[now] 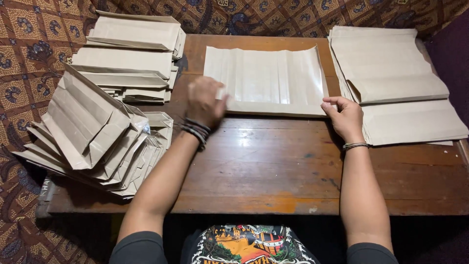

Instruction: The person folds a large sheet of white paper multiple times to create creases, then rolls it tightly into a cylindrical shape. They repeat this process with another sheet, rolling it into a tube and placing it aside.

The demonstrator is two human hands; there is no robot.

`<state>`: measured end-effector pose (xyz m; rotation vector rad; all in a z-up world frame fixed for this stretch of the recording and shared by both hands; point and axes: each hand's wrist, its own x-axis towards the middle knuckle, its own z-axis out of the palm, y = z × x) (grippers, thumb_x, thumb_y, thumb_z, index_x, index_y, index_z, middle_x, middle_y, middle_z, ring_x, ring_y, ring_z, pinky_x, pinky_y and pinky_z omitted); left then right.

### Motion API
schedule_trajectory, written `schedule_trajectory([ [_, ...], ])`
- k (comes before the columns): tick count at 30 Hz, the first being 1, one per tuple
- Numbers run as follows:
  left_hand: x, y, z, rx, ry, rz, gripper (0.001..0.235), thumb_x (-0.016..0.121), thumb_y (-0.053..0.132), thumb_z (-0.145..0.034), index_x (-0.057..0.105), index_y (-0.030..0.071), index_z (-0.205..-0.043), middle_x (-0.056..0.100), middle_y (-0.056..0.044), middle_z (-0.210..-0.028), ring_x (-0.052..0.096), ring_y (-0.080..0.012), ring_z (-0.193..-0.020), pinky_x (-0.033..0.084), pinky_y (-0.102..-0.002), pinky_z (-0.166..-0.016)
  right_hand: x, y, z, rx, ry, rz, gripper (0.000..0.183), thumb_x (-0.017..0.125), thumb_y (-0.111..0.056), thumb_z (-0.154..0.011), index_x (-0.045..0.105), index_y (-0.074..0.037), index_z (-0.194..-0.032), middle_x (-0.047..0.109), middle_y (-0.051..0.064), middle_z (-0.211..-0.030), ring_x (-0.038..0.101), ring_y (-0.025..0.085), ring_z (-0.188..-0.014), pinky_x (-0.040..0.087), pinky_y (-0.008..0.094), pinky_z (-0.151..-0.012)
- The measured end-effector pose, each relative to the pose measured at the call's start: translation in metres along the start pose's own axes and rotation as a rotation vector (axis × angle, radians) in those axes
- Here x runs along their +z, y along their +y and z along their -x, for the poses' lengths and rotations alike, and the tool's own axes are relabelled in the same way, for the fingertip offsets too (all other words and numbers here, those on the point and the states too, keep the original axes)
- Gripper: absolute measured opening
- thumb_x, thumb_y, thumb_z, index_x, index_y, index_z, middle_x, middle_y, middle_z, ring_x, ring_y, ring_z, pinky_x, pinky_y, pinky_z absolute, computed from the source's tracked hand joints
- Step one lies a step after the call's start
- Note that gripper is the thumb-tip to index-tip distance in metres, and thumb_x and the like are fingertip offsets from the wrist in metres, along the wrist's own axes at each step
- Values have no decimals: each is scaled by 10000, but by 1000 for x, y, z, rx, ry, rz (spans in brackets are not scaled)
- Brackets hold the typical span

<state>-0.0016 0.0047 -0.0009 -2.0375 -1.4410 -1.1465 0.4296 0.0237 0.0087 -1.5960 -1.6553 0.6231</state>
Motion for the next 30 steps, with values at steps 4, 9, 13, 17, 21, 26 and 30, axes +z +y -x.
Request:
schedule_trajectory([
  [4, 24, 36, 16, 157, -224, 143, 601, 743, 482, -906, 598, 95, -1344, 617, -154, -1211, 551, -346, -1232, 403, -511, -1048, 0, -5, 1, 8, 2, -45, 201, 775, -214, -969, 788, -199, -1168, 709, 33, -848, 558, 88, -815, 472, 285, -726],
  [9, 34, 38, 23, 252, -338, 16, 386, 430, 535, -1036, 559, 171, -1051, 468, 5, -838, 560, -219, -794, 462, -366, -711, 0, -11, 5, 5, 19, -76, 192, 769, -205, -978, 780, -151, -1162, 726, 50, -903, 549, 100, -814, 475, 292, -719],
  [13, 27, 42, 22, 268, -307, -22, 375, 440, 520, -1039, 528, 167, -949, 456, -3, -799, 554, -223, -757, 460, -362, -676, 6, 3, 0, -26, 28, -53, 183, 777, -198, -984, 783, -147, -1159, 731, 60, -909, 573, 108, -815, 488, 305, -722],
  [17, 30, 43, 22, 307, -304, -74, 340, 457, 493, -1025, 518, 172, -929, 463, -7, -802, 558, -230, -741, 453, -372, -668, 7, -7, 1, -373, 243, 292, 181, 771, -212, -1014, 793, -98, -1153, 716, 115, -994, 652, 275, -920, 500, 394, -804],
  [21, 32, 42, 23, 348, -258, -94, 313, 463, 466, -1014, 515, 170, -924, 466, -19, -808, 559, -242, -726, 447, -382, -654, 21, -41, 10, -853, 261, 411, 298, 645, -335, -1066, 731, -56, -1128, 680, 148, -1035, 649, 349, -985, 480, 462, -873],
  [26, 27, 43, 20, 359, -248, -99, 315, 463, 465, -1015, 510, 169, -920, 450, -10, -808, 552, -237, -714, 442, -376, -644, 54, -56, 24, -889, 58, 437, 258, 717, -350, -959, 747, -120, -1073, 697, 63, -985, 677, 289, -949, 519, 415, -850],
  [30, 22, 46, 16, 386, -238, -97, 393, 349, 494, -1069, 502, 164, -921, 437, -11, -807, 547, -234, -707, 452, -368, -661, 60, -40, 17, -887, 48, 502, 203, 658, -362, -989, 746, -186, -1037, 635, 28, -899, 645, 263, -876, 526, 400, -793],
])
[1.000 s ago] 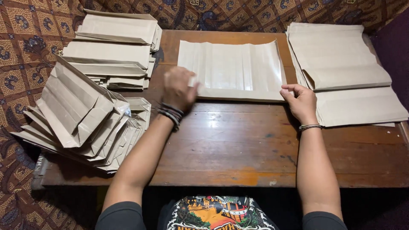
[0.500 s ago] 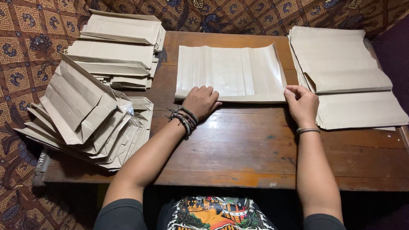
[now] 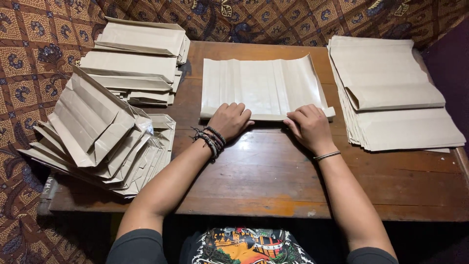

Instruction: The person folds a large sheet of white paper multiple times to create creases, then rolls it tightly into a cylindrical shape. They repeat this process with another sheet, rolling it into a tube and placing it aside.

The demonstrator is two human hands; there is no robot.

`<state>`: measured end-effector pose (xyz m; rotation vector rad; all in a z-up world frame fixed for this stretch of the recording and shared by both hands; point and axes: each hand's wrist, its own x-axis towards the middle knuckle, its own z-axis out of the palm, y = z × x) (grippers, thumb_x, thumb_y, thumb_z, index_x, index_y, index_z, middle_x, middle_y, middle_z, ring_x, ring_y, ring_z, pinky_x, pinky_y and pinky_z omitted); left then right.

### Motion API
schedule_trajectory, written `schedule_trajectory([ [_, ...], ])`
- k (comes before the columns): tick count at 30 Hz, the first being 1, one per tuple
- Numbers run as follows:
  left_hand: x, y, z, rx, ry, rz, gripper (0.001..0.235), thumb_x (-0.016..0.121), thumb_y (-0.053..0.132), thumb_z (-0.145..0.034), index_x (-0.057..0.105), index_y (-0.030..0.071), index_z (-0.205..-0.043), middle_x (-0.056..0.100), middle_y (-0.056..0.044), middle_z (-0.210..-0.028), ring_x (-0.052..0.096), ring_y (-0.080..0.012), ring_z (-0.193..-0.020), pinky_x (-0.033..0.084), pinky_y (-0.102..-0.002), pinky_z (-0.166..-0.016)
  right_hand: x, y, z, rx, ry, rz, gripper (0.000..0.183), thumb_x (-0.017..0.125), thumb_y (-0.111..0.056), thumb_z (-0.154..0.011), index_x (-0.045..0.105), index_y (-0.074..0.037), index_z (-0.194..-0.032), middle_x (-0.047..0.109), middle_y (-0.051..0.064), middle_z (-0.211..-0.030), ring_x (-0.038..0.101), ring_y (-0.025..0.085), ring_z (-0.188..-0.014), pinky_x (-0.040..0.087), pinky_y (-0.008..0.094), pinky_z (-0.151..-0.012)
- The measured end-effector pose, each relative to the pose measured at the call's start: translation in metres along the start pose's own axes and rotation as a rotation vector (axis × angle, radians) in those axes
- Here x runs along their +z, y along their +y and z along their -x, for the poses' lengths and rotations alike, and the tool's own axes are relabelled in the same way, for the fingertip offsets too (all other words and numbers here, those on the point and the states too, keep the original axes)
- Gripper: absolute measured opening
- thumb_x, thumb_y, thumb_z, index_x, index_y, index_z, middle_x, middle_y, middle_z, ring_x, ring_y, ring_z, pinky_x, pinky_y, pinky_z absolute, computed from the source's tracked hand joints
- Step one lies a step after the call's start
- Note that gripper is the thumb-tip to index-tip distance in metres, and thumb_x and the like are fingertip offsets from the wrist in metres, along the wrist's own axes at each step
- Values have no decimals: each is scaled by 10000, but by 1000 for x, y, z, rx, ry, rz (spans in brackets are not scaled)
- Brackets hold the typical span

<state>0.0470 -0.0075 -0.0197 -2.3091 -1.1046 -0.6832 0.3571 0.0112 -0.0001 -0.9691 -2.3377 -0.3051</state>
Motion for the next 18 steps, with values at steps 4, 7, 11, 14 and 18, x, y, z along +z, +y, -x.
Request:
schedule_trajectory([
  [4, -9, -3, -2, 11, -5, -9, 447, 255, 494, -1096, 488, 168, -896, 428, -4, -800, 540, -227, -704, 454, -359, -690, 6, -1, 3, -10, -13, 16, 201, 633, -370, -1002, 737, -197, -996, 628, 18, -883, 643, 248, -857, 531, 386, -758],
  [7, -8, -3, 1, 33, -7, -2, 469, 235, 499, -1103, 483, 155, -901, 432, -19, -807, 540, -237, -716, 452, -361, -699, 0, -11, 2, -1, -67, 1, 318, 551, -433, -1034, 717, -177, -1123, 653, 57, -972, 662, 278, -935, 544, 407, -794],
  [11, -4, -6, 1, 26, -16, 18, 464, 243, 506, -1102, 485, 157, -914, 429, -17, -805, 545, -237, -714, 456, -365, -687, 6, -10, 3, -8, -109, 40, 330, 531, -442, -1038, 700, -166, -1104, 600, 49, -860, 645, 272, -850, 538, 405, -761],
  [14, -4, -12, 3, 27, -7, 0, 459, 271, 519, -1092, 490, 162, -907, 442, -21, -792, 554, -235, -706, 461, -365, -667, 16, -7, 7, -48, -57, 81, 337, 497, -467, -1047, 673, -180, -1034, 544, 31, -776, 622, 251, -774, 528, 389, -713],
  [18, -9, -23, 9, 22, -28, 1, 489, 287, 551, -1082, 492, 157, -875, 457, -28, -747, 566, -233, -663, 475, -362, -630, 21, -8, 9, -80, 11, 109, 412, 425, -516, -1072, 619, -188, -917, 506, 12, -712, 596, 230, -709, 517, 368, -673],
])
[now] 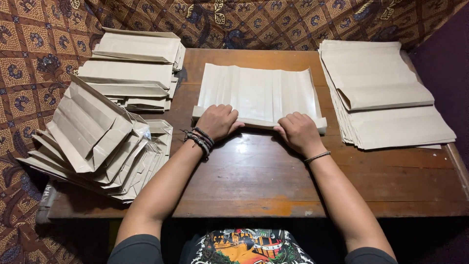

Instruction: The person folds a large sheet of white paper multiple times to create creases, then rolls it tightly into a cylindrical shape. They repeat this process with another sheet, rolling it into a tube and placing it aside.

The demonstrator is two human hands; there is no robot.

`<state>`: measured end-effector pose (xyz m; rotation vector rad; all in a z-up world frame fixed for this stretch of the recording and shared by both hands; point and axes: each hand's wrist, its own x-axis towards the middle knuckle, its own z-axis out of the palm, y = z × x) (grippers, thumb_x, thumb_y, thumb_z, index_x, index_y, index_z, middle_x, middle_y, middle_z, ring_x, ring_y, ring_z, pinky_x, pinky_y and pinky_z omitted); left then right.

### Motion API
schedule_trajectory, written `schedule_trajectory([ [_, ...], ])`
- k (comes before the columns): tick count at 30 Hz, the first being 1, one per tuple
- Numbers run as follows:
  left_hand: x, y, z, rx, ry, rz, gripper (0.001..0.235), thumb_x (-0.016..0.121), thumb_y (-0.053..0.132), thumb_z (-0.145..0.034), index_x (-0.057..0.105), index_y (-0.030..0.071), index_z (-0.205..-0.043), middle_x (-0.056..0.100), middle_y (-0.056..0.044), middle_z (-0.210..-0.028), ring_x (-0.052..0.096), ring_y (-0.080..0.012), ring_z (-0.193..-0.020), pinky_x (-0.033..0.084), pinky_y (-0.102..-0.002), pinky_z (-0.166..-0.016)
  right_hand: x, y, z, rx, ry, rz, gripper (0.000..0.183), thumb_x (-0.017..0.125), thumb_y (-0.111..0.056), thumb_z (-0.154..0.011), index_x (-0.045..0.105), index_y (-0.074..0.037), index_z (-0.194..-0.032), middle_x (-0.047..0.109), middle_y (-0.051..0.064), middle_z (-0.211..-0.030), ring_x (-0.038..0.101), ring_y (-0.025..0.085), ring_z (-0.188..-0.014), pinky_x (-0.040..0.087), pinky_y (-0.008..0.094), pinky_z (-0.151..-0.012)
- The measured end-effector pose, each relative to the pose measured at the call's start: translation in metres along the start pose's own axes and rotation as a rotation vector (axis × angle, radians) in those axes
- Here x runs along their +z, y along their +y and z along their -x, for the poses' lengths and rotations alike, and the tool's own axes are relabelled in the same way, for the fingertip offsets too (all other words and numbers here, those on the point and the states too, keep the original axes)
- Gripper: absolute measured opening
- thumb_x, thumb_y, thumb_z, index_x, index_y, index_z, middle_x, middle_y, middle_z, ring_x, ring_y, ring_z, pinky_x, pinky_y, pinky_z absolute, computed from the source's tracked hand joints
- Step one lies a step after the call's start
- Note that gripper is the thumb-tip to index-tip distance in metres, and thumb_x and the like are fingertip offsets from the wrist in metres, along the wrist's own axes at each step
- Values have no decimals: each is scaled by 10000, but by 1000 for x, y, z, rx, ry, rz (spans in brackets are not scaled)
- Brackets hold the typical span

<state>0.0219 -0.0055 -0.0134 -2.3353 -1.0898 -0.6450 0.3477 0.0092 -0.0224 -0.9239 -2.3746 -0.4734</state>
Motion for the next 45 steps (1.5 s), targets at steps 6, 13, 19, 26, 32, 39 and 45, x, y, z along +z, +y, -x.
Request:
schedule_trajectory([
  [6, -5, -3, 4, -30, -15, 38, 503, 368, 601, -1047, 496, 164, -831, 472, -22, -699, 588, -229, -635, 489, -350, -600, -4, 4, 1, -39, 51, 15, 430, 472, -508, -1063, 555, -174, -804, 483, 27, -662, 582, 243, -654, 506, 380, -616],
  [13, 1, -4, 2, -33, 84, 0, 536, 439, 612, -1019, 491, 151, -751, 438, -27, -721, 548, -238, -681, 467, -369, -638, -16, 0, -5, -60, 71, 18, 462, 468, -492, -1063, 528, -160, -748, 478, 29, -684, 575, 243, -681, 498, 375, -623],
  [19, 0, -2, 5, -66, 74, -2, 531, 426, 604, -1025, 506, 155, -752, 448, -29, -712, 552, -230, -660, 463, -365, -617, -12, 0, -1, -45, 66, 42, 460, 470, -486, -1068, 533, -156, -754, 465, 36, -690, 571, 251, -670, 500, 373, -611],
  [26, -3, -2, 6, -89, 47, 0, 541, 480, 630, -985, 526, 158, -725, 484, -25, -674, 585, -217, -613, 480, -350, -581, -19, -2, -1, -7, 86, 115, 460, 454, -494, -1072, 517, -183, -740, 465, 14, -639, 585, 210, -625, 513, 329, -595],
  [32, -9, -8, -6, -120, 50, 11, 553, 510, 647, -957, 529, 157, -702, 497, -30, -645, 603, -226, -573, 496, -354, -550, -10, 17, -10, -47, 105, 120, 474, 435, -505, -1074, 519, -182, -737, 470, 4, -652, 580, 226, -651, 511, 357, -591],
  [39, 9, -35, -43, -134, 33, 21, 558, 502, 651, -948, 554, 154, -700, 525, -28, -629, 623, -220, -529, 514, -347, -520, 6, 56, -38, -102, 145, 190, 493, 373, -509, -1099, 496, -188, -746, 455, 14, -662, 581, 214, -632, 513, 338, -580],
  [45, 35, -39, -45, -168, 34, 46, 561, 497, 641, -957, 530, 149, -689, 496, -33, -630, 619, -236, -550, 514, -351, -520, 15, 72, -44, -82, 112, 97, 479, 412, -483, -1087, 501, -174, -733, 451, 15, -660, 561, 232, -629, 505, 357, -576],
])
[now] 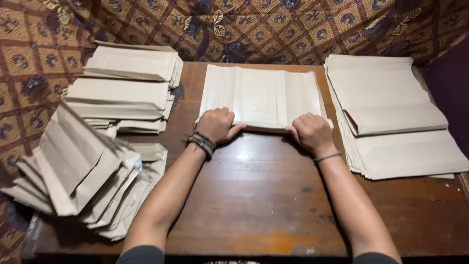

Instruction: The person folds a large sheet of white paper multiple times to create creases, then rolls it tightly into a cylindrical shape. They repeat this process with another sheet, rolling it into a tube and placing it aside.

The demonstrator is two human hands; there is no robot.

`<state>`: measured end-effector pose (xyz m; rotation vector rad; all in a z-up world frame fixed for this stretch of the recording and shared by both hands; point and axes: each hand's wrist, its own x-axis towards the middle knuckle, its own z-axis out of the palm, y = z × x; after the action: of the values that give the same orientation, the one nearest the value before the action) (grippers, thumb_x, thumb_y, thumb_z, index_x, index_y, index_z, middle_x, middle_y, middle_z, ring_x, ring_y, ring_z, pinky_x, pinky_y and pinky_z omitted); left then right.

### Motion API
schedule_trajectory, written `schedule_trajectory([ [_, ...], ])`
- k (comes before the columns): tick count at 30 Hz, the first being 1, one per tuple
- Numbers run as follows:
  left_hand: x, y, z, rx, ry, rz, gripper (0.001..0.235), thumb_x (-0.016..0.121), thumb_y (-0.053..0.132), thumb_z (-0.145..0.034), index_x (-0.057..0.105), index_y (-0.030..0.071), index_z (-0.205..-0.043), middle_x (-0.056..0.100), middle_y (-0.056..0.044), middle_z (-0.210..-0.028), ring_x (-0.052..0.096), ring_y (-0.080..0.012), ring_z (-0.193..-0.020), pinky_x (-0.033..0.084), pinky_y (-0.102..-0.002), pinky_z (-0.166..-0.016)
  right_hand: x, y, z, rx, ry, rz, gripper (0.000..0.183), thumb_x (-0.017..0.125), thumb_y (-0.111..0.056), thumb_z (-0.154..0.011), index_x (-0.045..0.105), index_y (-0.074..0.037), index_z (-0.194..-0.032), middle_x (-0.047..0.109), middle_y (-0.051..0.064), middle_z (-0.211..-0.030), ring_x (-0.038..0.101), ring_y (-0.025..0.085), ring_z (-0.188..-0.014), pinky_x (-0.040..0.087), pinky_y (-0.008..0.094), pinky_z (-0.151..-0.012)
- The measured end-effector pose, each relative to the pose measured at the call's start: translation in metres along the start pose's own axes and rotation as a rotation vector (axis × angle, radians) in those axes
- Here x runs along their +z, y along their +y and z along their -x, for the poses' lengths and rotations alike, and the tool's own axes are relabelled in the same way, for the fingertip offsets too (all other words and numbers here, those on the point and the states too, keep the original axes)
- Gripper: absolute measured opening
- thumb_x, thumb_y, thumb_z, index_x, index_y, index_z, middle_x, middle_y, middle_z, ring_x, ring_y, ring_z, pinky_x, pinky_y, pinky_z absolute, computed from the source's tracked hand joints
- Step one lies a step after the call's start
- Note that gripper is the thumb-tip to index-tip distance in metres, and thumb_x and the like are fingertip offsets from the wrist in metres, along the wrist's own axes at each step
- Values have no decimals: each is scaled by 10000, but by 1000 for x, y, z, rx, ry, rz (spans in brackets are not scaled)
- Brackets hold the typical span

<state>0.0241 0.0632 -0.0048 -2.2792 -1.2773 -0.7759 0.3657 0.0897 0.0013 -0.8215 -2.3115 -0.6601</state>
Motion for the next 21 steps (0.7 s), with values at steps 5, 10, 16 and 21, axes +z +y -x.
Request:
schedule_trajectory([
  [5, 4, -5, 2, -22, -42, 19, 537, 489, 624, -967, 528, 167, -687, 492, -12, -627, 615, -216, -548, 511, -333, -521, 2, -1, -3, 42, -24, -47, 466, 455, -480, -1067, 504, -165, -728, 455, 19, -705, 560, 239, -683, 496, 364, -607],
  [10, -6, -2, 0, -55, -153, 45, 528, 484, 576, -988, 563, 160, -674, 522, -16, -595, 636, -204, -538, 524, -309, -515, 6, -3, 4, 108, -142, -93, 429, 471, -463, -1056, 528, -172, -745, 464, 26, -668, 586, 238, -665, 516, 359, -606],
  [16, -3, 1, -3, -18, -153, 72, 522, 477, 572, -996, 564, 160, -687, 523, -17, -618, 639, -213, -573, 523, -319, -535, 6, 0, 9, 150, -223, -203, 427, 474, -481, -1045, 553, -160, -776, 484, 36, -717, 593, 252, -722, 521, 368, -640],
  [21, -3, -3, -2, -41, -144, 64, 529, 495, 589, -983, 563, 158, -682, 519, -21, -601, 642, -215, -562, 534, -317, -534, 13, 0, 16, 172, -254, -180, 454, 429, -504, -1055, 521, -180, -751, 480, 28, -656, 603, 230, -663, 532, 349, -615],
])
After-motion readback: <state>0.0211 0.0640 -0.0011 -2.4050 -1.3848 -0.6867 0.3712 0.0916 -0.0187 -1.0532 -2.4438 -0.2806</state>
